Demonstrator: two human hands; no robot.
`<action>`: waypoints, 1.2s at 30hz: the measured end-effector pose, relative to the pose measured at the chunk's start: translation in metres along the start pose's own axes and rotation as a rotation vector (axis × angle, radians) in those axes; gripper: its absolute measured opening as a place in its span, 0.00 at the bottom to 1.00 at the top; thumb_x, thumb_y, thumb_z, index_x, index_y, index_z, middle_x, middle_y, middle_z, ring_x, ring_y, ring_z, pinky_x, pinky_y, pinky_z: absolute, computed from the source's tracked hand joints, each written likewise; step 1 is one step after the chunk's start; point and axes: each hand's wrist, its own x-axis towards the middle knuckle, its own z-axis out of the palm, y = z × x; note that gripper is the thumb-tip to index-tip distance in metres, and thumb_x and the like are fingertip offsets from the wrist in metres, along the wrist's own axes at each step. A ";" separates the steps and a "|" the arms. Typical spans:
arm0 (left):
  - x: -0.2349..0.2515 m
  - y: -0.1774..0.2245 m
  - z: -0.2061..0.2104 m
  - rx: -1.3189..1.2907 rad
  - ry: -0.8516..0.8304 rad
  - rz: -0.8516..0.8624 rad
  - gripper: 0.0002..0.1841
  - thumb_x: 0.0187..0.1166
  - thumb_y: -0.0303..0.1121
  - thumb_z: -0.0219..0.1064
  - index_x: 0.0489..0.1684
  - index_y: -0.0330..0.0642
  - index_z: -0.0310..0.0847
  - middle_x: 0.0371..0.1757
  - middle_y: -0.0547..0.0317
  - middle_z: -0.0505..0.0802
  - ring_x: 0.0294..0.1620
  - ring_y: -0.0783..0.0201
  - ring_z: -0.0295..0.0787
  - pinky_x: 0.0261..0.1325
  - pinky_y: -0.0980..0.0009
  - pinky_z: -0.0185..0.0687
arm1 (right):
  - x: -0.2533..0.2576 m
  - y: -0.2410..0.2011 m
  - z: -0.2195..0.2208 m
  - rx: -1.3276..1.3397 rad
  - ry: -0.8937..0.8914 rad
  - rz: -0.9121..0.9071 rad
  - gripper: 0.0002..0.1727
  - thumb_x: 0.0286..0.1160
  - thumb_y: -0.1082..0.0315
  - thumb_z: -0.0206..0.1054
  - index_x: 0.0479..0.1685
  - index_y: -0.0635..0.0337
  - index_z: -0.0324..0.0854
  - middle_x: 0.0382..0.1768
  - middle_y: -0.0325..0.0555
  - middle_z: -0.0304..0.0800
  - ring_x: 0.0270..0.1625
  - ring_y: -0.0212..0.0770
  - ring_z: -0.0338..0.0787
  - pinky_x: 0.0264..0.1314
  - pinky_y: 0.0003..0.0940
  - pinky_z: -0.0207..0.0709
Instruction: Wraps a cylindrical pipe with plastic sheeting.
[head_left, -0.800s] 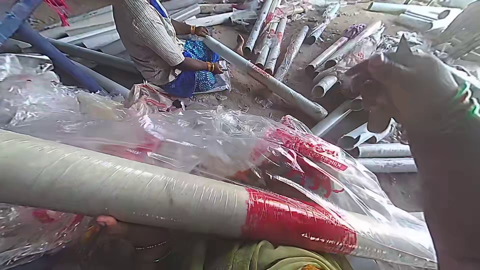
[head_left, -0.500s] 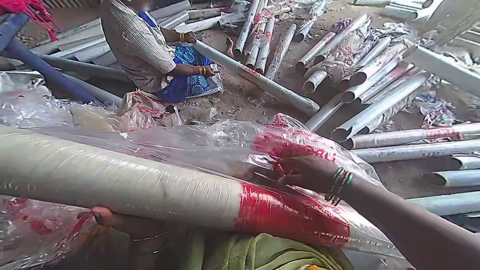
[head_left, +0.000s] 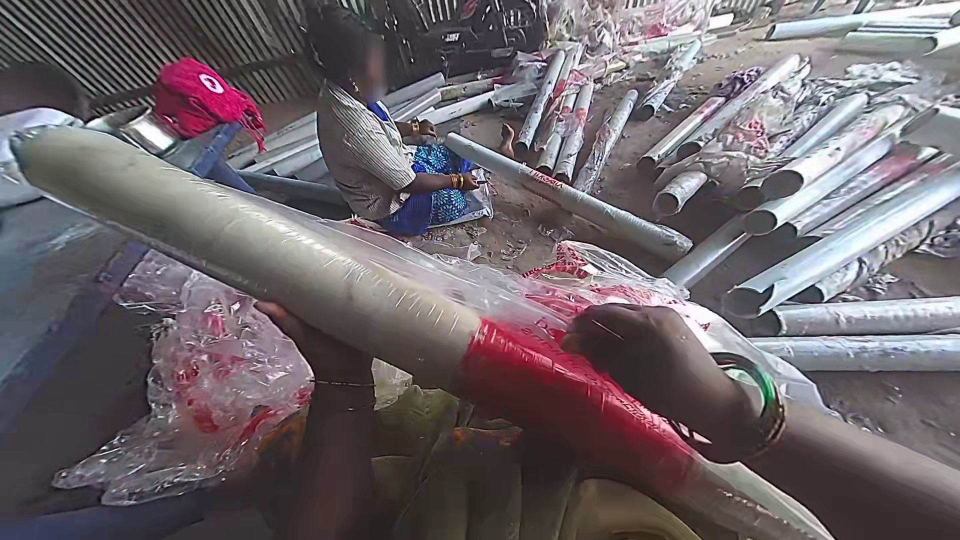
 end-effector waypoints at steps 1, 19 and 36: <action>-0.012 0.000 0.009 0.064 0.054 -0.089 0.38 0.86 0.66 0.21 0.84 0.54 0.57 0.71 0.63 0.84 0.73 0.67 0.80 0.73 0.60 0.79 | 0.007 -0.002 0.006 0.036 0.002 0.009 0.14 0.76 0.59 0.66 0.27 0.58 0.87 0.19 0.36 0.81 0.22 0.25 0.78 0.25 0.22 0.69; -0.062 -0.017 0.006 0.067 0.482 -0.476 0.20 0.93 0.39 0.40 0.74 0.39 0.62 0.52 0.58 0.87 0.50 0.72 0.88 0.54 0.73 0.86 | 0.031 -0.008 0.042 -0.095 -0.240 -0.125 0.15 0.72 0.64 0.66 0.27 0.67 0.88 0.21 0.55 0.90 0.22 0.48 0.90 0.24 0.42 0.78; -0.070 -0.026 0.001 0.187 0.423 -0.266 0.21 0.90 0.47 0.30 0.66 0.48 0.61 0.48 0.71 0.86 0.50 0.78 0.87 0.55 0.72 0.88 | 0.062 0.041 -0.011 0.042 -0.338 0.261 0.06 0.74 0.60 0.70 0.37 0.50 0.90 0.19 0.22 0.81 0.19 0.14 0.72 0.22 0.18 0.65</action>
